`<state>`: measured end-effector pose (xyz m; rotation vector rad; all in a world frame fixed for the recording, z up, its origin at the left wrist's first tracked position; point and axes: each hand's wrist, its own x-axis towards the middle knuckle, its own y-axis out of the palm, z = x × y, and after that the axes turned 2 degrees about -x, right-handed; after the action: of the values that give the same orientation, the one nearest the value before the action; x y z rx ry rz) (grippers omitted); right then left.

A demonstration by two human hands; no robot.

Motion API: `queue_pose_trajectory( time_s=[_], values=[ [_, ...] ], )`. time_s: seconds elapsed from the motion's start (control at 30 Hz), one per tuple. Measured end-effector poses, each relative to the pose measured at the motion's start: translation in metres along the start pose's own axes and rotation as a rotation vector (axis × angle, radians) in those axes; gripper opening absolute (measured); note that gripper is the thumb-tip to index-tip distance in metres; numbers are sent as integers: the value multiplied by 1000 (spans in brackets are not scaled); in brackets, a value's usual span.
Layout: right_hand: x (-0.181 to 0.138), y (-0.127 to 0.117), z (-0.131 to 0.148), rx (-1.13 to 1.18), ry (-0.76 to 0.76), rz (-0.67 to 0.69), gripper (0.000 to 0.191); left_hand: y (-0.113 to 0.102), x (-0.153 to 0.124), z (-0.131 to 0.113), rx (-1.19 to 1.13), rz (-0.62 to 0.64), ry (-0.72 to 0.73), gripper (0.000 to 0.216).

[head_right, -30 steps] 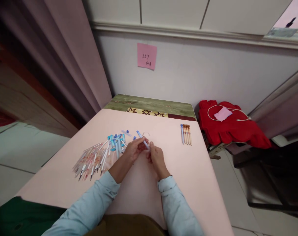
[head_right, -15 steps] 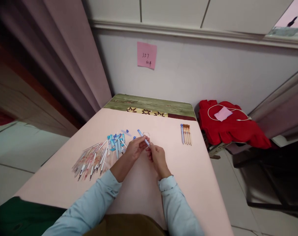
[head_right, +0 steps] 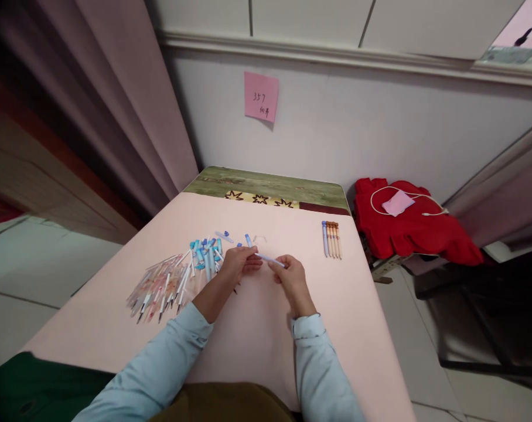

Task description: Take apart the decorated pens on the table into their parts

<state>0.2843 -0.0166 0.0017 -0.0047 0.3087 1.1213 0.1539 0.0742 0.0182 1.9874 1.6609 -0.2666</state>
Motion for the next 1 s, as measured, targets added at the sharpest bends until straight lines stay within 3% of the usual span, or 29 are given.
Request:
queue_pose_trajectory(
  time_s=[0.17, 0.43, 0.63, 0.8, 1.0],
  values=[
    [7, -8, 0, 68, -79, -142, 34, -8, 8, -1, 170, -67, 99, 16],
    [5, 3, 5, -99, -299, -315, 31, -6, 15, -15, 879, -122, 570, 10],
    [-1, 3, 15, -227, -420, -379, 30, -6, 11, -21, 1346, -132, 621, 21],
    [0, 2, 13, -198, -439, -414, 31, -2, 4, -28, 1326, -111, 635, 20],
    [-2, 6, 18, -2, -440, -356, 29, -1, 12, -27, 888, -89, 608, 11]
  ],
)
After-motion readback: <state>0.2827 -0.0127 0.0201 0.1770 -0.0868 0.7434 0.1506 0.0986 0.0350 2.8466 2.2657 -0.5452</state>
